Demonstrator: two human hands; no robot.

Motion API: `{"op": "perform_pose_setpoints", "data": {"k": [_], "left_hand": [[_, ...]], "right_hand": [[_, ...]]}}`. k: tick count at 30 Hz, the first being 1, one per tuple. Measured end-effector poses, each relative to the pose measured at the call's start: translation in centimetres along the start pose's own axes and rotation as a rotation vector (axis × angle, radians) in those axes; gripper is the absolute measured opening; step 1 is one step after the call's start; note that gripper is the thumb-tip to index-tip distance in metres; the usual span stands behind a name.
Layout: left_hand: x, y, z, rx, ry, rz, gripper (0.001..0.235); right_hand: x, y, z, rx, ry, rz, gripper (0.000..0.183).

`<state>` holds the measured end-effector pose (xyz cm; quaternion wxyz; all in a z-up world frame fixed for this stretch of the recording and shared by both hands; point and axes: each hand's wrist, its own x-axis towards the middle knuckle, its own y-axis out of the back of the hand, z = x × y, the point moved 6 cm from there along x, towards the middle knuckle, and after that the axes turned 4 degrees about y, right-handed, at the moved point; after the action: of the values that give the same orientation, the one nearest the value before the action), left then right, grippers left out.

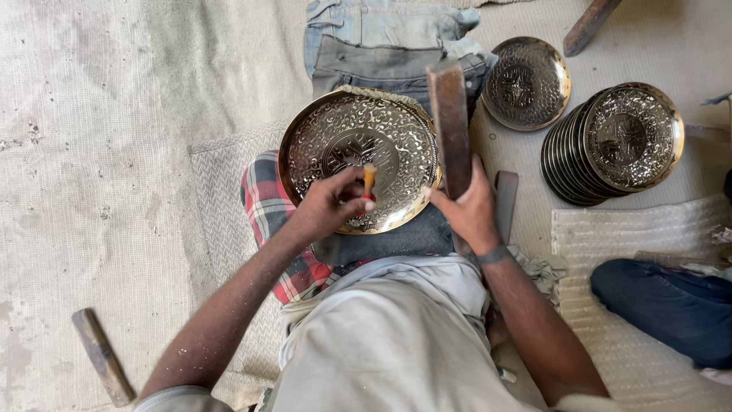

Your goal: The person sits on the floor and uses a hammer and chisel to engrave a decorative pattern onto a brass plate. The plate is held steady on a cushion between the legs while the person repeatedly strikes the chisel to create the design.

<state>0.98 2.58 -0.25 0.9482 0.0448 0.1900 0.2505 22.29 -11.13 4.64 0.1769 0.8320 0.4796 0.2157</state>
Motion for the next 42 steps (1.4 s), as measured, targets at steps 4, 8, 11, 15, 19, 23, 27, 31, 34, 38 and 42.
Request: {"op": "perform_pose_setpoints", "data": {"k": [4,8,11,15,19,23,27,31,34,38,42], "left_hand": [[1.2,-1.8,1.4,0.017,-0.112,-0.091,0.056],[3.4,-5.0,2.9,0.098,-0.338,-0.237,0.056],[4.7,-6.4,3.4,0.150,-0.375,-0.363,0.060],[4.8,-6.7,3.2,0.111,-0.452,-0.413,0.057],[5.4,-7.0,2.4,0.058,-0.409,-0.458,0.054],[5.3,-8.6,2.3,0.023,-0.444,-0.619,0.030],[5.5,-9.3,2.4,0.206,-0.443,-0.644,0.048],[5.3,-9.4,3.7,0.322,-0.500,-0.649,0.049],[4.9,-8.9,4.3,0.338,-0.511,-0.672,0.049],[4.9,-9.0,4.4,0.348,-0.491,-0.671,0.046],[5.1,-8.9,3.5,0.421,-0.424,-0.667,0.044]], "right_hand": [[4.2,1.8,0.2,-0.151,0.022,-0.021,0.055],[3.4,4.2,0.8,-0.026,-0.033,-0.053,0.066],[-0.6,5.0,1.0,0.001,-0.159,-0.071,0.059],[-6.6,7.2,0.5,-0.531,-0.083,-0.054,0.064],[-11.1,9.2,1.8,-0.124,-0.292,-0.008,0.048],[-12.3,10.3,1.7,-0.426,-0.091,-0.038,0.062],[-14.5,9.7,2.8,-0.572,-0.002,-0.024,0.067],[-17.5,9.8,5.0,-0.513,-0.148,0.126,0.064],[-18.7,9.3,5.0,-0.660,-0.101,0.067,0.064],[-19.6,9.5,5.5,-0.323,-0.234,0.188,0.055],[-18.9,8.5,4.8,-0.610,-0.164,0.044,0.059]]}}
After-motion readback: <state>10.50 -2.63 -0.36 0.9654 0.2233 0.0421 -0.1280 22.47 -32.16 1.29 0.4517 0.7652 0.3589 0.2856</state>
